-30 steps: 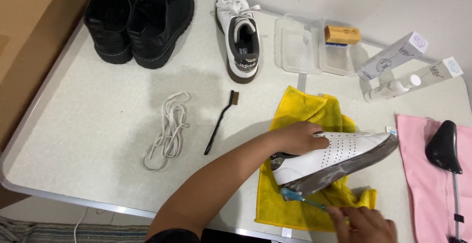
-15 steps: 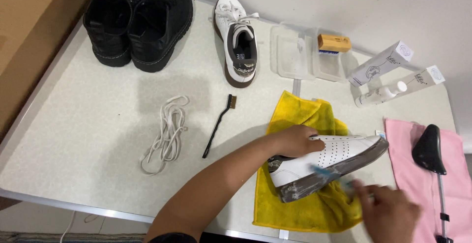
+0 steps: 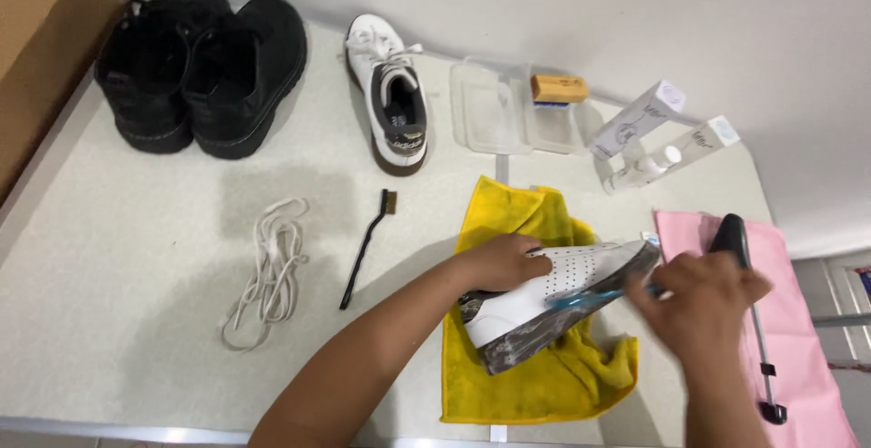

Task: The person scrubs the white upper and midsole of a white sneaker with a toothbrush while holding the shoe on a yellow cloth. The shoe is rotated to access different areas, and the brushing continues across the entire visible surface.

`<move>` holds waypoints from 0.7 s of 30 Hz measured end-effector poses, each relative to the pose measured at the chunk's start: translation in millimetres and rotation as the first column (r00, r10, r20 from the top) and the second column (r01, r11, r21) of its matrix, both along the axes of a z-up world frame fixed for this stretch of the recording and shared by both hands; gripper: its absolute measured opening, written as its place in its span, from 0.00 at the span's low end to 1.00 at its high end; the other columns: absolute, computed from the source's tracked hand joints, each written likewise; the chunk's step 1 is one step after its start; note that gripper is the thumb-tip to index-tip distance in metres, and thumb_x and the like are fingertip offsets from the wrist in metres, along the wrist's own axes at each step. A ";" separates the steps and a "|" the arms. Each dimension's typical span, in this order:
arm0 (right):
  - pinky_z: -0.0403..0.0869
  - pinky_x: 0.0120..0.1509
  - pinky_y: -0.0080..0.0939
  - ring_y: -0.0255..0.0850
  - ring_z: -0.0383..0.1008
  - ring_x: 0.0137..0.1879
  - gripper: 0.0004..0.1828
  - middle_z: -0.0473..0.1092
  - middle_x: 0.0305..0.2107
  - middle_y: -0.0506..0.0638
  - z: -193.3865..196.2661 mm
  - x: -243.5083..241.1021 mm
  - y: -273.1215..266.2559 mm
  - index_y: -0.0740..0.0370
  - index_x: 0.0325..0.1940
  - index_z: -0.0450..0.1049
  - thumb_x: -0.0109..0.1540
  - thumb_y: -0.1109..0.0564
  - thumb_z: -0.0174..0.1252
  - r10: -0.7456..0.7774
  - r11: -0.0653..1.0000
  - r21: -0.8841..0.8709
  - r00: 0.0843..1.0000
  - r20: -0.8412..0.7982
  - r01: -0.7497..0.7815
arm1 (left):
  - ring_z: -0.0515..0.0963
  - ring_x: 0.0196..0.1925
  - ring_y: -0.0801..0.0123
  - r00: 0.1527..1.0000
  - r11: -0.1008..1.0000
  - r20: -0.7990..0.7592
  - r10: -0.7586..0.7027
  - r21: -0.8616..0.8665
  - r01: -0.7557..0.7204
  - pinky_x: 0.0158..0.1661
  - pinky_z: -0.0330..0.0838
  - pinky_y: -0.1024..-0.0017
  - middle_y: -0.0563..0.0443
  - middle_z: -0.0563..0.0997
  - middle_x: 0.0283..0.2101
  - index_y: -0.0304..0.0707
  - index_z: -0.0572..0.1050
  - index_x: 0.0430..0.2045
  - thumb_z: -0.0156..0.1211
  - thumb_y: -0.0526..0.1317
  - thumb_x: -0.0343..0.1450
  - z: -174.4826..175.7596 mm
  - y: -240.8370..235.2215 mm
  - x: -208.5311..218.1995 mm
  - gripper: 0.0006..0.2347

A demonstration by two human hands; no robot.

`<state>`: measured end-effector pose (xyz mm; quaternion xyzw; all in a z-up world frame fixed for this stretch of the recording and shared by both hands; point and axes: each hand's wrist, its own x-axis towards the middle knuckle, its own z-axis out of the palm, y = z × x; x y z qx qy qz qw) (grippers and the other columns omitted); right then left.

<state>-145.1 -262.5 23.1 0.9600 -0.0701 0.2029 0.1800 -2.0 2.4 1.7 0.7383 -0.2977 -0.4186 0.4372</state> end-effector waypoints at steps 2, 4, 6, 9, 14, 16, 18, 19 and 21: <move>0.55 0.58 0.52 0.45 0.74 0.53 0.20 0.74 0.29 0.31 2.7 11.7 -45.9 0.40 0.23 0.79 0.60 0.29 0.61 -0.071 0.994 -0.081 0.997 0.017 0.073 | 0.77 0.54 0.58 1.000 1.000 -0.004 -0.013 0.009 0.013 0.47 0.68 0.65 0.45 0.78 0.57 0.36 0.71 0.58 0.42 0.56 0.67 0.8 1.2 2.0 0.29; 0.52 0.59 0.48 0.42 0.73 0.51 0.18 0.75 0.29 0.32 6.5 17.1 -87.9 0.47 0.21 0.75 0.66 0.45 0.58 -0.035 0.994 -0.093 0.984 0.172 0.052 | 0.70 0.67 0.53 1.000 1.000 -0.011 0.010 0.014 -0.009 0.58 0.65 0.63 0.42 0.68 0.70 0.36 0.62 0.68 0.42 0.57 0.67 -4.6 -2.8 1.5 0.34; 0.55 0.60 0.51 0.44 0.72 0.52 0.15 0.75 0.29 0.33 9.8 24.0 -86.9 0.48 0.25 0.78 0.65 0.46 0.57 -0.029 0.998 -0.060 0.989 0.142 0.038 | 0.73 0.62 0.54 1.000 1.000 -0.006 -0.005 0.014 0.005 0.55 0.67 0.63 0.43 0.71 0.66 0.37 0.66 0.65 0.42 0.56 0.68 0.9 -0.1 1.5 0.31; 0.57 0.59 0.51 0.44 0.70 0.46 0.11 0.72 0.23 0.34 6.3 33.9 -42.0 0.43 0.19 0.75 0.57 0.46 0.59 0.115 0.993 0.003 0.985 0.132 -0.116 | 0.73 0.63 0.49 1.000 0.999 0.012 0.013 -0.049 -0.012 0.58 0.66 0.58 0.37 0.75 0.62 0.33 0.72 0.59 0.46 0.57 0.71 -2.3 3.0 -2.3 0.29; 0.56 0.57 0.45 0.38 0.67 0.38 0.14 0.67 0.17 0.32 13.5 52.4 -31.2 0.42 0.12 0.71 0.52 0.44 0.61 0.266 0.944 0.157 0.951 0.157 -0.289 | 0.70 0.68 0.42 0.998 0.994 0.050 0.035 -0.110 -0.029 0.64 0.65 0.52 0.29 0.74 0.61 0.28 0.74 0.55 0.50 0.58 0.73 -16.8 -2.8 1.3 0.28; 0.57 0.61 0.50 0.41 0.71 0.46 0.16 0.71 0.20 0.38 9.3 63.7 -72.5 0.45 0.16 0.74 0.53 0.38 0.60 0.053 0.960 0.276 0.999 0.000 -0.051 | 0.79 0.46 0.55 0.997 0.981 -0.014 0.070 -0.178 -0.071 0.47 0.73 0.61 0.39 0.80 0.38 0.31 0.77 0.34 0.54 0.55 0.74 -26.0 -0.9 2.4 0.21; 0.57 0.62 0.48 0.42 0.72 0.47 0.15 0.73 0.23 0.40 13.1 67.2 -103.7 0.48 0.18 0.76 0.55 0.41 0.60 -0.006 0.957 0.291 1.000 -0.005 0.007 | 0.78 0.42 0.58 0.998 0.981 -0.017 0.062 -0.183 -0.064 0.44 0.73 0.63 0.42 0.79 0.35 0.33 0.77 0.32 0.54 0.54 0.74 -30.4 -2.9 4.0 0.19; 0.58 0.62 0.46 0.43 0.72 0.49 0.14 0.74 0.25 0.43 14.9 70.9 -118.5 0.51 0.21 0.78 0.57 0.44 0.60 -0.054 0.950 0.307 0.998 -0.014 0.055 | 0.77 0.39 0.61 0.998 0.980 -0.022 0.065 -0.188 -0.068 0.41 0.72 0.65 0.45 0.78 0.32 0.35 0.76 0.29 0.53 0.53 0.75 -33.0 -2.6 5.6 0.18; 0.59 0.61 0.48 0.44 0.73 0.48 0.15 0.74 0.24 0.43 20.8 75.0 -104.6 0.51 0.21 0.78 0.56 0.43 0.59 -0.047 0.949 0.310 0.998 -0.049 0.060 | 0.76 0.38 0.62 0.998 0.978 -0.024 0.057 -0.199 -0.061 0.40 0.72 0.66 0.45 0.77 0.31 0.34 0.75 0.29 0.53 0.53 0.75 -36.4 -5.0 8.3 0.18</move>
